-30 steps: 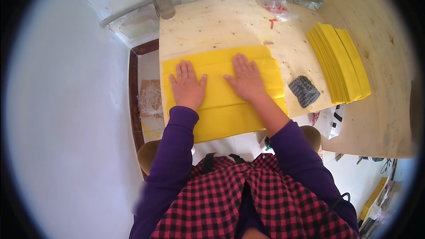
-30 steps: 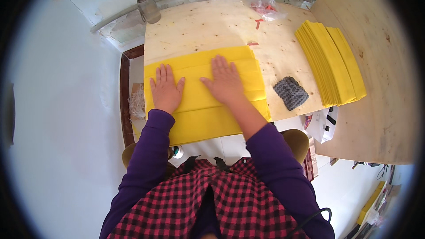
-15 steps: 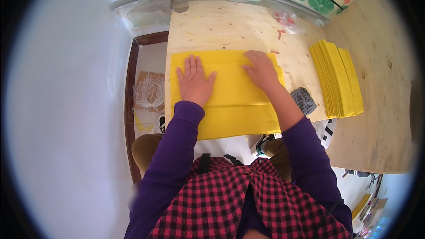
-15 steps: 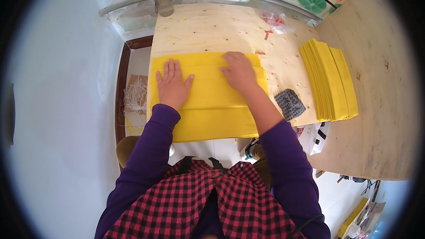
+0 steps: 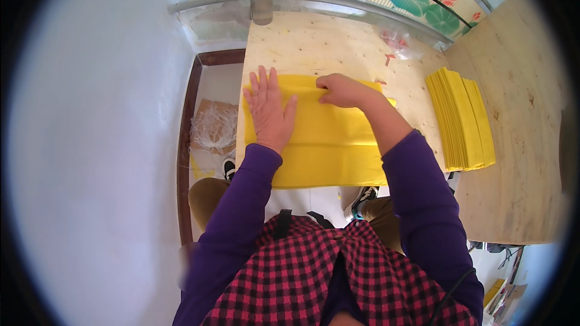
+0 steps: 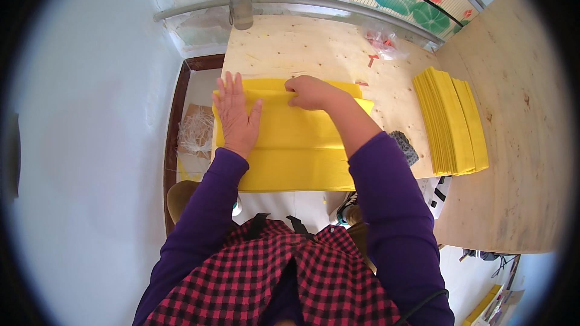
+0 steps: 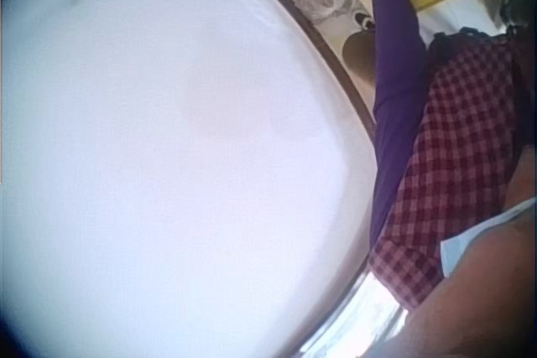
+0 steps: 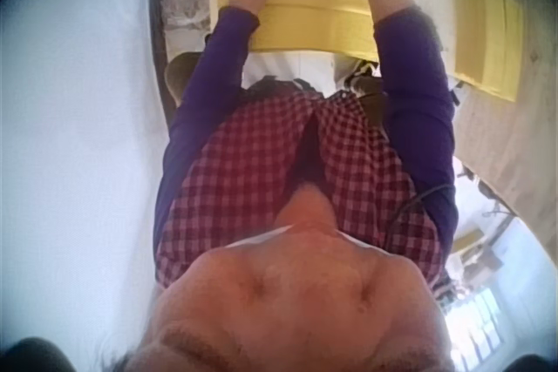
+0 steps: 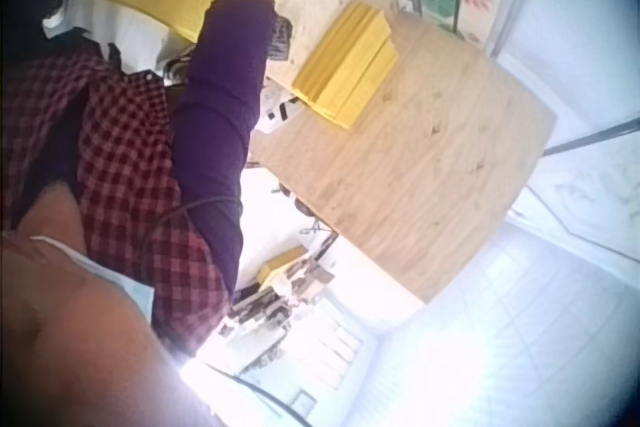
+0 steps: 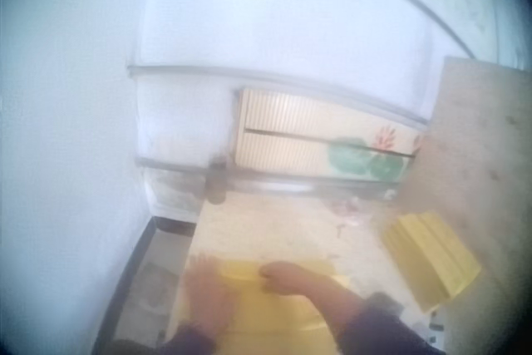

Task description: The person folds multiple yellow fabric sheets on a wooden table, aligning edges and pressing folds flat. They stack the folded pieces and continue folding additional sheets in the same manner.

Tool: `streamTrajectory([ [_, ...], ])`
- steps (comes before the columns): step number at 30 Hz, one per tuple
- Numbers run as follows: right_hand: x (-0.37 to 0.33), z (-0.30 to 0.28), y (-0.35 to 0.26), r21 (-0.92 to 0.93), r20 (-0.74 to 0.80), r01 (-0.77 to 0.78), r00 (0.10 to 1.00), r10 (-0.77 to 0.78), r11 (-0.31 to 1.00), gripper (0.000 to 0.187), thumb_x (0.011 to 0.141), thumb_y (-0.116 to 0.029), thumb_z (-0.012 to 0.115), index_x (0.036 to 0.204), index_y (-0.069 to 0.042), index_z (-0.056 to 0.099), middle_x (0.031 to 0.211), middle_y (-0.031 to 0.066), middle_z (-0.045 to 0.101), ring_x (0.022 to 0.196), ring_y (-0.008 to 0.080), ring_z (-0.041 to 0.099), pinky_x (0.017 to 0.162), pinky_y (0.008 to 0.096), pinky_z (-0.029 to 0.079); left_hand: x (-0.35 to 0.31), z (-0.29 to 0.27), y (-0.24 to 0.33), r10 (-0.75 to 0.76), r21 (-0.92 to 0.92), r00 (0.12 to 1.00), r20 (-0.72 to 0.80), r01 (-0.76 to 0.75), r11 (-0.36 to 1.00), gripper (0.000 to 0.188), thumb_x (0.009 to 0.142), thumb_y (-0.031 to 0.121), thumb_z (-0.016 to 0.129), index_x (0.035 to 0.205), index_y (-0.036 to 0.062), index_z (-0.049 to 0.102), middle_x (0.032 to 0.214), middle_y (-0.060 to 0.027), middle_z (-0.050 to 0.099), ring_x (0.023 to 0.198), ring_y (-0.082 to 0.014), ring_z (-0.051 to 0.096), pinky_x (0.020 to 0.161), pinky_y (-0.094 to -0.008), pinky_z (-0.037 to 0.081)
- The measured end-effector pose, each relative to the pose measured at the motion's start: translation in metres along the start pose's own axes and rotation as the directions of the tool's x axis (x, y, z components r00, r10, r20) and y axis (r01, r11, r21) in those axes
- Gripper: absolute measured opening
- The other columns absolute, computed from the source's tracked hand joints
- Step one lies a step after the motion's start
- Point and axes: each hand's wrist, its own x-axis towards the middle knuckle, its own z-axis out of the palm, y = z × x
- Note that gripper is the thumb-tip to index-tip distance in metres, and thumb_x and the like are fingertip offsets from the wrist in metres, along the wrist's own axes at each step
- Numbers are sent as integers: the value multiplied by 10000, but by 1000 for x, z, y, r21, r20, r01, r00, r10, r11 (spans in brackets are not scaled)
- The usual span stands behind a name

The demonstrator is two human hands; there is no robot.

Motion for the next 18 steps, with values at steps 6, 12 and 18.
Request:
streamTrajectory([
  [6, -78, -57, -6, 167, -342, 154, 936, -90, 974, 211, 827, -107, 645, 1003, -4, 592, 870, 140, 633, 840, 267, 608, 740, 355, 473, -4, -34, 46, -57, -340, 932, -358, -73, 938, 873, 893, 237, 640, 1522, 14, 77, 1583, -230, 62, 1481, -321, 25, 1175, -453, 19],
  [12, -152, -83, 3, 563, -609, 385, 791, 53, 731, 198, 904, -43, 612, 1097, -4, 634, 918, 1, 663, 822, 79, 599, 735, 246, 490, 24, -29, 127, -112, -954, 991, 72, 101, 282, 794, 888, 133, 670, 1484, -9, 166, 1510, -179, 267, 1398, -233, 271, 1120, -335, 259],
  [18, -204, -82, 31, 689, -701, 553, 672, 239, 469, 242, 923, -49, 604, 1163, -31, 636, 1020, 7, 688, 884, 69, 621, 785, 240, 503, 64, -9, 209, 174, -941, 926, 334, 319, 109, 408, 883, 124, 684, 1233, -26, 535, 1152, -82, 625, 1035, -155, 590, 903, -295, 467],
])
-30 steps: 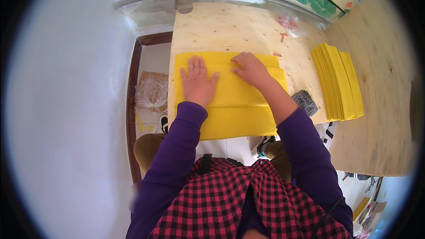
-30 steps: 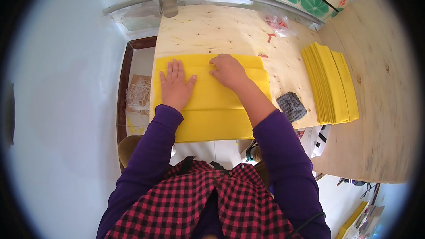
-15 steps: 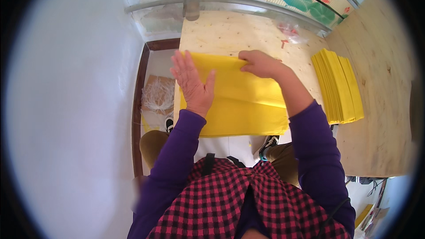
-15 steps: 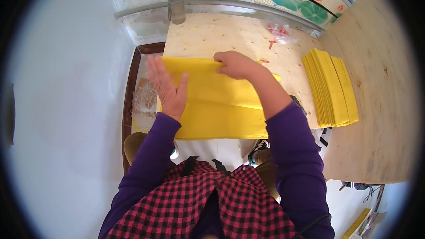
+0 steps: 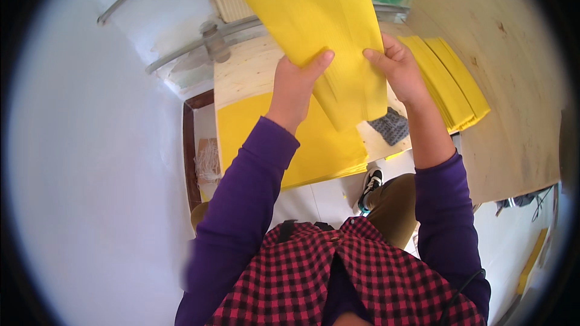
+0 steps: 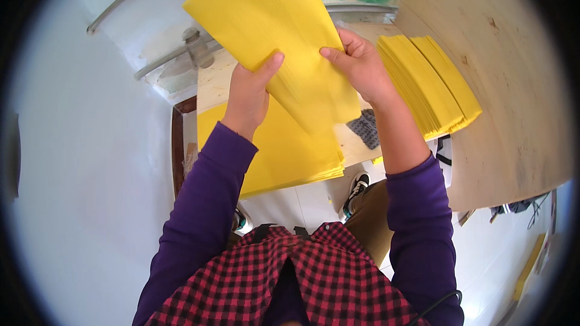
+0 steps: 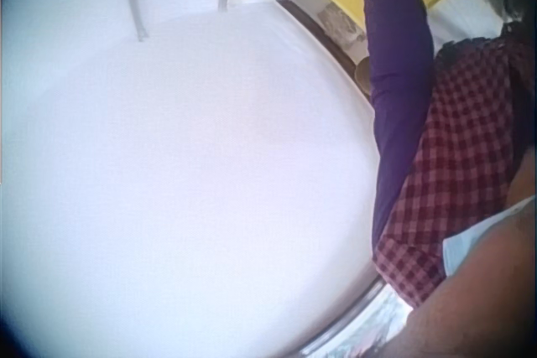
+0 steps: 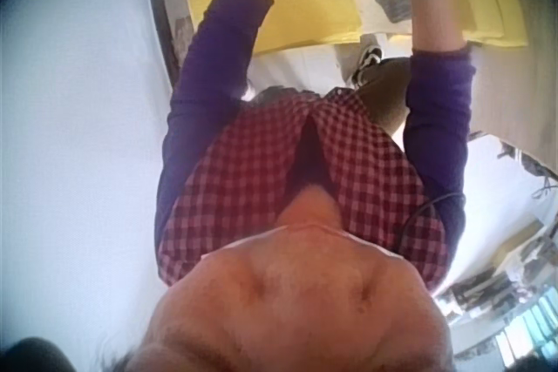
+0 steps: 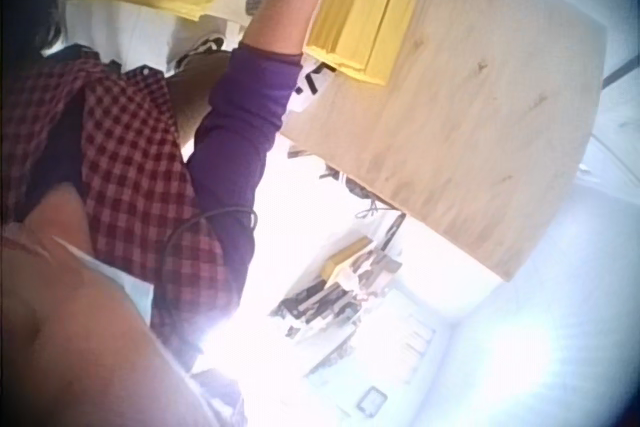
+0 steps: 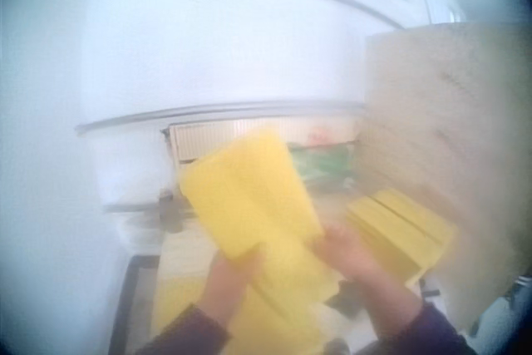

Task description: The person folds multiple yellow fabric sheets on a wooden table, aligning edges and pressing folds flat. They stack the folded pieces and continue folding additional sheets in the same manner.

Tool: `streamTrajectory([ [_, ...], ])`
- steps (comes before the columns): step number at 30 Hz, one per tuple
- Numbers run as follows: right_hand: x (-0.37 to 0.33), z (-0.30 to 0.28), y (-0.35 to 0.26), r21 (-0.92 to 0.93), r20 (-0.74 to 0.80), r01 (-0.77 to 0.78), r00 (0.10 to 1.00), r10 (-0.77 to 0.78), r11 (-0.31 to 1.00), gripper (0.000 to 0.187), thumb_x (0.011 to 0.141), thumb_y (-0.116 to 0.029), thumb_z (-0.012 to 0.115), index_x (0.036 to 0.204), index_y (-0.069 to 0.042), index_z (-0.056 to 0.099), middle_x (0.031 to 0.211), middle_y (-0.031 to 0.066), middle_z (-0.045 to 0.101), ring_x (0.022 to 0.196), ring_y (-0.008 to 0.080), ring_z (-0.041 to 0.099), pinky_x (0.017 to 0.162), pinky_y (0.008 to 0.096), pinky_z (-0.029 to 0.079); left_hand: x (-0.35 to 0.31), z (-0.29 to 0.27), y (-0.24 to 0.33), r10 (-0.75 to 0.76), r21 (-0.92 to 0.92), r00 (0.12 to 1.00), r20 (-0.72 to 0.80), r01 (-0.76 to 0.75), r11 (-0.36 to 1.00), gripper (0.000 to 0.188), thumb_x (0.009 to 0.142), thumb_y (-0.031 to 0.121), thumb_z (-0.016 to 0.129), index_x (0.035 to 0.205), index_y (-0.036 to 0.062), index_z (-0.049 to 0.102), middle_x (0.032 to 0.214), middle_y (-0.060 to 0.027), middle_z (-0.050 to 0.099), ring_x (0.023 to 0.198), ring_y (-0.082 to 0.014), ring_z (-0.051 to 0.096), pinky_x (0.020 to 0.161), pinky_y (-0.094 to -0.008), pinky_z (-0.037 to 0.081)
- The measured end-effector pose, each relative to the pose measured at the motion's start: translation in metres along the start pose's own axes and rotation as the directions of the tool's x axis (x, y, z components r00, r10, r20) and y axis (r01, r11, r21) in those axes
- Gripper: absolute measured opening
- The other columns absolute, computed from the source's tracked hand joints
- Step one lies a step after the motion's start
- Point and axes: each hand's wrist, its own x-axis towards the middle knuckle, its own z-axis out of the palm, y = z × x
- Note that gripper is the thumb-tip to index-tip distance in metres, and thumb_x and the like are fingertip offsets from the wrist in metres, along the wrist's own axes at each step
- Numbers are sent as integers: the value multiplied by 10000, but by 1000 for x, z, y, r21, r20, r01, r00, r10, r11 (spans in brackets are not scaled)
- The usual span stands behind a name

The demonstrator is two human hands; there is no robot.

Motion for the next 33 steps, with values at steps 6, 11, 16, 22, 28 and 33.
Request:
streamTrajectory([
  [6, 2, -62, -1, -47, -145, 113, 982, -119, 992, 246, 924, -53, 610, 1167, -22, 631, 1033, 18, 692, 897, 71, 624, 802, 237, 498, 57, 53, -25, 14, 91, 989, 145, -28, 995, 291, 880, 131, 697, 1118, -19, 623, 1053, -71, 669, 924, -146, 632, 812, -294, 508],
  [11, 9, -114, 13, -91, -239, 99, 964, -118, 991, 244, 918, -44, 617, 1159, -12, 631, 1029, 30, 693, 912, 73, 624, 806, 236, 497, 100, 78, -67, -10, 83, 976, 220, -8, 997, 279, 879, 115, 695, 1122, -8, 630, 1054, -79, 677, 907, -142, 645, 782, -296, 523],
  [16, 11, -159, 54, -19, -263, 119, 957, -120, 993, 231, 911, -44, 628, 1137, -1, 639, 1030, 36, 693, 908, 92, 625, 820, 254, 500, 133, 83, -124, -119, 120, 964, 239, 92, 988, 290, 864, 107, 706, 1122, -5, 633, 1051, -75, 680, 918, -147, 646, 796, -295, 519],
  [22, -9, -191, 124, -43, -398, -389, 852, 341, 920, 266, 907, -37, 619, 1171, 2, 630, 1106, 56, 681, 985, 108, 613, 900, 272, 470, 128, 66, -192, -368, 228, 901, 227, 318, 920, 328, 858, 101, 714, 1154, -2, 619, 1108, -58, 664, 982, -141, 621, 870, -288, 481],
  [28, -15, -205, 133, 46, -288, -204, 934, 209, 978, 195, 915, -35, 621, 1099, 18, 661, 1027, 42, 696, 896, 90, 617, 818, 254, 497, 134, 67, -211, -387, 251, 893, 231, 329, 910, 336, 861, 95, 710, 1168, -6, 617, 1117, -57, 666, 1006, -135, 612, 898, -291, 470],
  [33, -11, -208, 127, 1, -310, -215, 929, 205, 977, 195, 915, -32, 620, 1101, 7, 665, 1036, 48, 697, 889, 82, 619, 806, 246, 499, 141, 72, -203, -366, 249, 900, 236, 308, 918, 322, 873, 109, 700, 1165, -5, 622, 1111, -54, 669, 1005, -141, 612, 898, -291, 470],
])
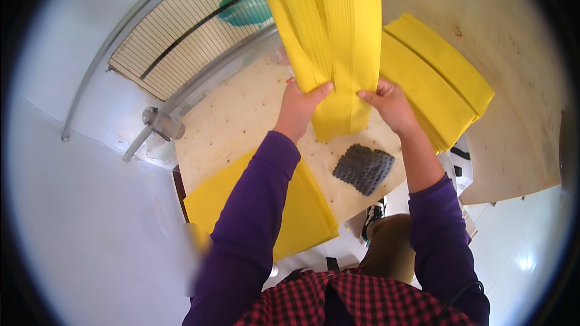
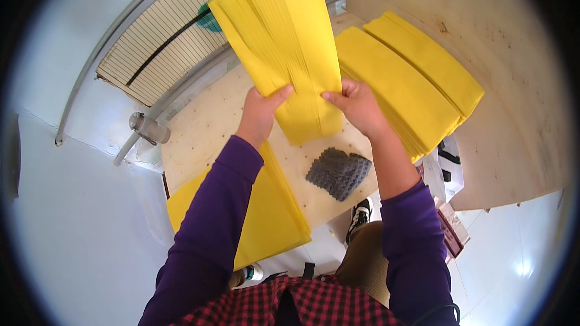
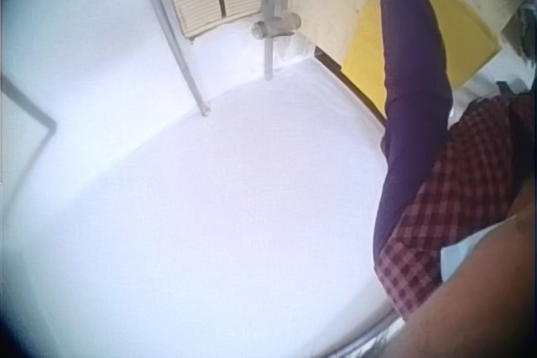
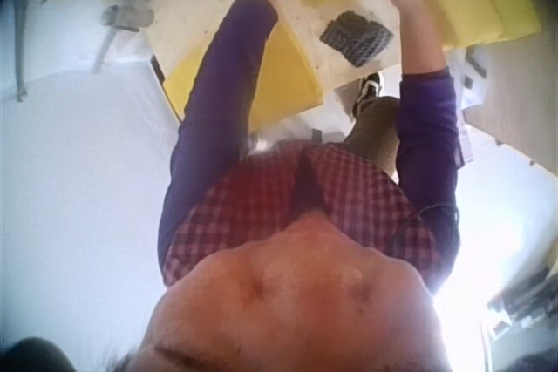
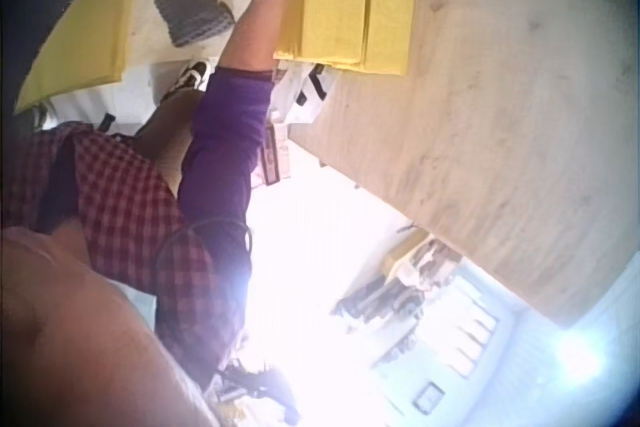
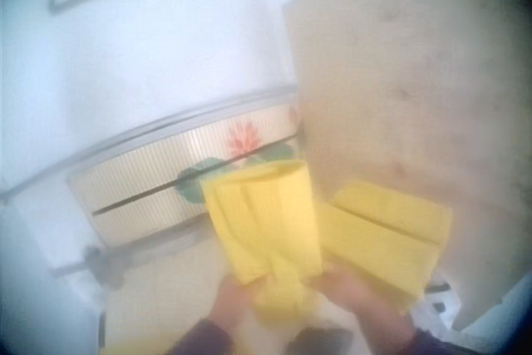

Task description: The person folds multiple yellow fabric sheets on a wooden table, aligning edges and pressing folds flat. They stack the folded pieces and continue folding additional sheets in the same manner.

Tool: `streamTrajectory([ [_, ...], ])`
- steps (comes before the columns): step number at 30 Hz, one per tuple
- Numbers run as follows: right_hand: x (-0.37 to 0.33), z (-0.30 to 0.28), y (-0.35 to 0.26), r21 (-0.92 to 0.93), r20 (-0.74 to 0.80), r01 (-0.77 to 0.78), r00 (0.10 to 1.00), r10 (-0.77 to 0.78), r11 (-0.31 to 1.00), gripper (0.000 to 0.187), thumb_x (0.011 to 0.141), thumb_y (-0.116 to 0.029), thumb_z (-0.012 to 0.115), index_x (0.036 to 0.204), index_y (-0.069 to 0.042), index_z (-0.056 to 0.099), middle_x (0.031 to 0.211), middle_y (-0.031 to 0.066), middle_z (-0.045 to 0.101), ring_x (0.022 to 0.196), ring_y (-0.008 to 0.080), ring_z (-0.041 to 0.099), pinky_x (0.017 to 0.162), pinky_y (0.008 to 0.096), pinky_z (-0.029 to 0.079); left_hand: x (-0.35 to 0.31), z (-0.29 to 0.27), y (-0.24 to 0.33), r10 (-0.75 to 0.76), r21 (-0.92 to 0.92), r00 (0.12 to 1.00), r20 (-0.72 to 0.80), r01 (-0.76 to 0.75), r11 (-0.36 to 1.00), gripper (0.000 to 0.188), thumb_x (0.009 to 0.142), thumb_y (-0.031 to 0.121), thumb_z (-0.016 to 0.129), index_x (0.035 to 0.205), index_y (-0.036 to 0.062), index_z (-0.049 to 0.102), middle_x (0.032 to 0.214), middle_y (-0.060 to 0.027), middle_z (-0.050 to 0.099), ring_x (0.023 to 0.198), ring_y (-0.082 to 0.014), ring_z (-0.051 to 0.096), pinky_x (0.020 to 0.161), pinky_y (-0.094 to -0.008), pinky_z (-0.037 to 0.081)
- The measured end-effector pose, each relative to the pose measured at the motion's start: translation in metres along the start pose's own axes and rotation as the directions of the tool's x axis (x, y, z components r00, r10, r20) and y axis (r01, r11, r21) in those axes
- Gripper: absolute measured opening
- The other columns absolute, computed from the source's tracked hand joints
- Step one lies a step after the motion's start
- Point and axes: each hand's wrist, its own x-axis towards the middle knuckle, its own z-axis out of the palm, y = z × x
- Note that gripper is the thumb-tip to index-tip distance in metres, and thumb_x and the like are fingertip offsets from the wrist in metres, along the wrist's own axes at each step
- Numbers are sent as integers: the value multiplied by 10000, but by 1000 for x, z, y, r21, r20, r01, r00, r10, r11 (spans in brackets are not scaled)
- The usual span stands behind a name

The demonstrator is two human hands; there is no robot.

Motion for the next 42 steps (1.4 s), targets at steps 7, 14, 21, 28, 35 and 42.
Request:
streamTrajectory([
  [7, -6, 7, 19, -16, 9, -111, 994, 111, 994, 180, 916, -38, 616, 1081, 15, 667, 986, 29, 695, 849, 73, 614, 770, 246, 501, -14, -4, -17, -78, 59, 997, -25, 80, 995, 319, 877, 126, 699, 1158, -4, 624, 1120, -51, 662, 1016, -143, 607, 897, -296, 470],
  [14, -14, 11, -49, -191, 8, 24, 1000, -23, 981, 174, 904, -67, 632, 1043, 37, 653, 899, 10, 678, 790, 63, 596, 711, 251, 495, -21, -1, 21, 89, -231, 995, 38, -78, 970, 392, 905, 115, 651, 1258, -15, 541, 1218, -75, 608, 1116, -185, 573, 966, -339, 448],
  [21, -51, 6, -95, -593, 121, 130, 990, -72, 795, 227, 868, -164, 670, 1007, 12, 632, 835, 81, 665, 759, 143, 607, 706, 292, 488, -34, 4, 47, 54, -608, 993, -102, -105, 787, 421, 1012, 216, 464, 1390, 41, 409, 1393, -112, 492, 1276, -288, 481, 1064, -458, 403],
  [28, -123, -33, -86, -678, 101, 30, 994, 52, 734, 309, 835, -249, 673, 967, 22, 609, 874, 194, 628, 809, 317, 599, 726, 377, 475, -59, 40, 21, -185, -647, 978, -97, 80, 759, 432, 1031, 244, 416, 1417, 53, 381, 1430, -110, 459, 1298, -290, 456, 1094, -464, 366],
  [35, -204, -76, -79, -402, -303, -199, 950, 75, 894, 237, 826, -143, 679, 944, 53, 615, 854, 118, 628, 815, 184, 606, 720, 313, 473, -37, 78, 21, -191, -706, 981, 18, 147, 692, 405, 1020, 210, 446, 1392, 56, 411, 1398, -94, 489, 1271, -274, 480, 1070, -449, 394],
  [42, -229, -115, -63, -126, -614, -12, 786, -68, 992, 181, 884, -22, 639, 1056, -16, 582, 930, 3, 632, 827, 64, 574, 735, 220, 474, -2, 154, 12, -188, -647, 982, -7, 139, 750, 376, 1009, 188, 476, 1364, 70, 442, 1374, -72, 510, 1250, -253, 500, 1057, -439, 404],
])
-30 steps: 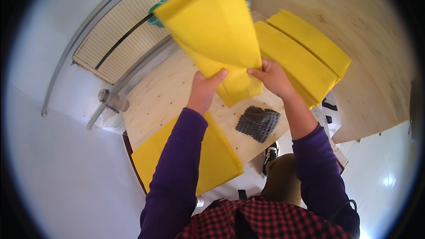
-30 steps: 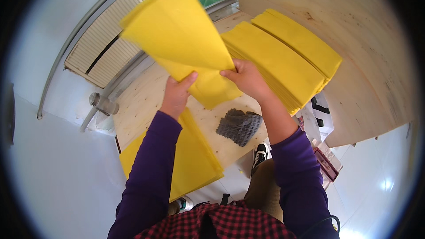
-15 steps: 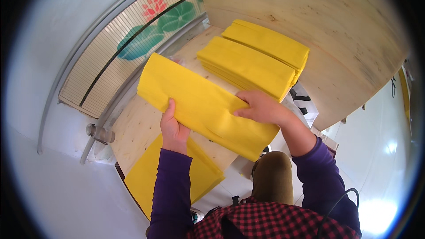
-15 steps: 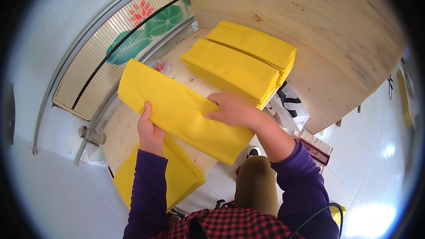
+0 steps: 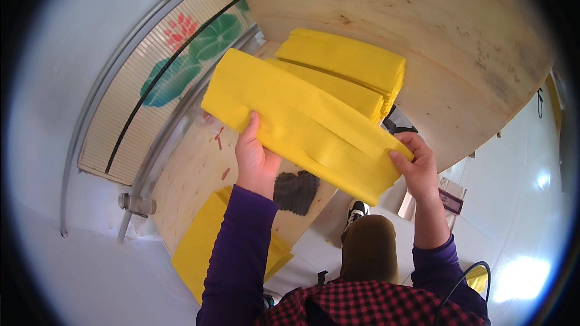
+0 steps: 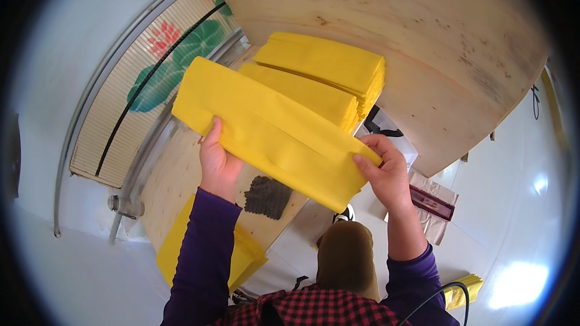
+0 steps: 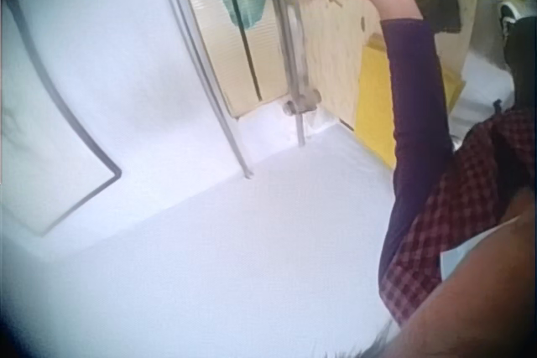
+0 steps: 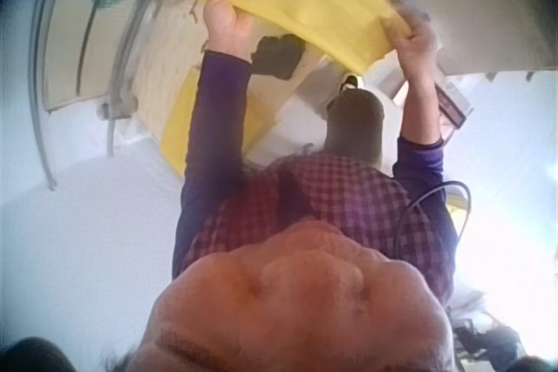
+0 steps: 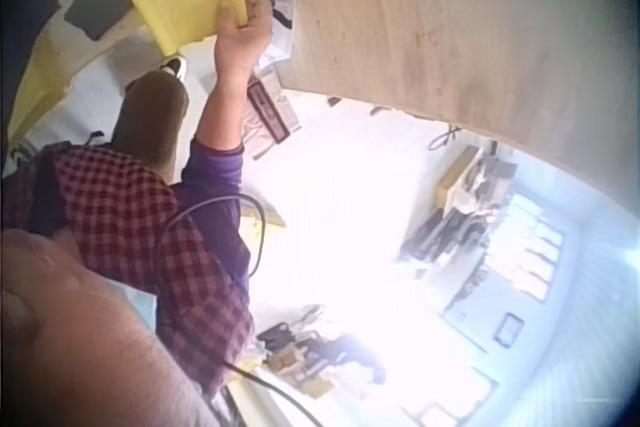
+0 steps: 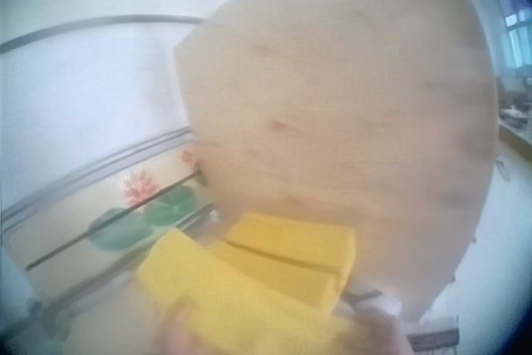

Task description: The person folds multiple yellow fabric sheets on a wooden table, aligning edges and pressing folds flat. They stack the folded pieces and continue folding additional sheets in the same manner.

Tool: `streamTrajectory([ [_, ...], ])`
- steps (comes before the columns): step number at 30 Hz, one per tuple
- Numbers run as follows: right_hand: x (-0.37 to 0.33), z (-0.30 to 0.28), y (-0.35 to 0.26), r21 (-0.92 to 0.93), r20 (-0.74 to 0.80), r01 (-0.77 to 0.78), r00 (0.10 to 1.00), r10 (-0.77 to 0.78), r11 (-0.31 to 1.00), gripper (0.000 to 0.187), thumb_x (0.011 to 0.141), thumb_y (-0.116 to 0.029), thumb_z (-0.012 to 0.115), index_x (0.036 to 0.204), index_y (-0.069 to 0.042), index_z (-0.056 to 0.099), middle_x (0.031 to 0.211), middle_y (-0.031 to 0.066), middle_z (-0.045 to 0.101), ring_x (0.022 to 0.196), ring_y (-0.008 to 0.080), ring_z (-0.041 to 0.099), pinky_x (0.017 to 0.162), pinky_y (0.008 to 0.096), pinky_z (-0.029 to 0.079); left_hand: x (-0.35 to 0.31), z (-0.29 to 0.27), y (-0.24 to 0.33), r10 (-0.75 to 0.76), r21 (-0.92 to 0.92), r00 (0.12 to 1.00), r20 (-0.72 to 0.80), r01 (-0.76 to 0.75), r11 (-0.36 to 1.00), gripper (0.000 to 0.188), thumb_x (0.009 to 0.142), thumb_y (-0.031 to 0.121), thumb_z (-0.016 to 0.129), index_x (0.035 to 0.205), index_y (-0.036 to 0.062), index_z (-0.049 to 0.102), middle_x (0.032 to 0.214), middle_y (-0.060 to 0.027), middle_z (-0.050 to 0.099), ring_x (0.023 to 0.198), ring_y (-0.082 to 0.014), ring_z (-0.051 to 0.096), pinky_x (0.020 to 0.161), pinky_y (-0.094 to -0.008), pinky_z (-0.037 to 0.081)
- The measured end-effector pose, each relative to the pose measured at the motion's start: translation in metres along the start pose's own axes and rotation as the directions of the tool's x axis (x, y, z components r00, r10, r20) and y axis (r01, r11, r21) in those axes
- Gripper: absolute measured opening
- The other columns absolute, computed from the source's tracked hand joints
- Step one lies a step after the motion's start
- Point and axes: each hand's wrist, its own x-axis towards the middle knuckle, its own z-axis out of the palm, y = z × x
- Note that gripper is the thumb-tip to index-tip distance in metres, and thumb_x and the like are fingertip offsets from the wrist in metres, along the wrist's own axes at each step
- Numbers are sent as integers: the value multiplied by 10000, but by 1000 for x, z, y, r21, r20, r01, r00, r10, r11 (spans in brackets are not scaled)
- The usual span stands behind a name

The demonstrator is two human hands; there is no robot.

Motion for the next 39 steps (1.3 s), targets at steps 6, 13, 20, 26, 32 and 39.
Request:
streamTrajectory([
  [6, 52, -30, -11, -80, -253, 165, 951, -180, 983, 234, 882, -25, 640, 1109, -17, 584, 993, 19, 624, 855, 82, 582, 759, 240, 488, 59, 39, -29, 27, 59, 997, 72, -31, 998, 342, 988, 139, 511, 1318, 56, 477, 1283, -74, 561, 1182, -239, 541, 1007, -402, 450],
  [13, 162, -54, 4, -181, -381, 226, 881, -280, 957, 272, 861, -69, 685, 1109, -10, 591, 978, 61, 644, 815, 111, 605, 717, 247, 502, 162, 78, -62, -16, 188, 1000, 16, 12, 982, 279, 976, 127, 529, 1248, 69, 533, 1222, -68, 599, 1123, -240, 577, 981, -412, 466],
  [20, 217, -50, 46, -111, -407, 112, 901, -148, 988, 308, 860, -114, 699, 1133, -5, 608, 960, 69, 645, 798, 101, 600, 683, 246, 491, 235, 67, -83, -32, 332, 993, -114, 69, 941, 265, 932, 79, 574, 1197, 83, 558, 1187, -69, 610, 1104, -255, 580, 957, -429, 473],
  [26, 244, -48, 59, -266, -396, 126, 890, -228, 956, 276, 878, -152, 682, 1099, 0, 616, 908, 42, 651, 792, 89, 591, 684, 239, 480, 265, 53, -93, -8, 373, 983, -183, 77, 925, 262, 936, 64, 564, 1197, 65, 547, 1184, -87, 602, 1106, -276, 577, 959, -450, 482],
  [32, 254, -51, 68, -297, -416, 159, 866, -277, 942, 231, 880, -163, 680, 1051, -14, 637, 878, 6, 643, 762, 73, 572, 670, 231, 472, 281, 40, -104, -61, 340, 975, -214, 133, 931, 262, 930, 29, 563, 1190, 29, 530, 1172, -117, 598, 1089, -293, 587, 943, -450, 507],
  [39, 259, -55, 75, -453, -387, 188, 839, -382, 872, 206, 871, -142, 674, 1029, -13, 643, 796, -6, 633, 667, 66, 549, 617, 224, 457, 291, 29, -104, -14, 349, 973, -231, 97, 932, 245, 910, 8, 580, 1151, 15, 536, 1158, -116, 604, 1056, -276, 610, 892, -399, 531],
])
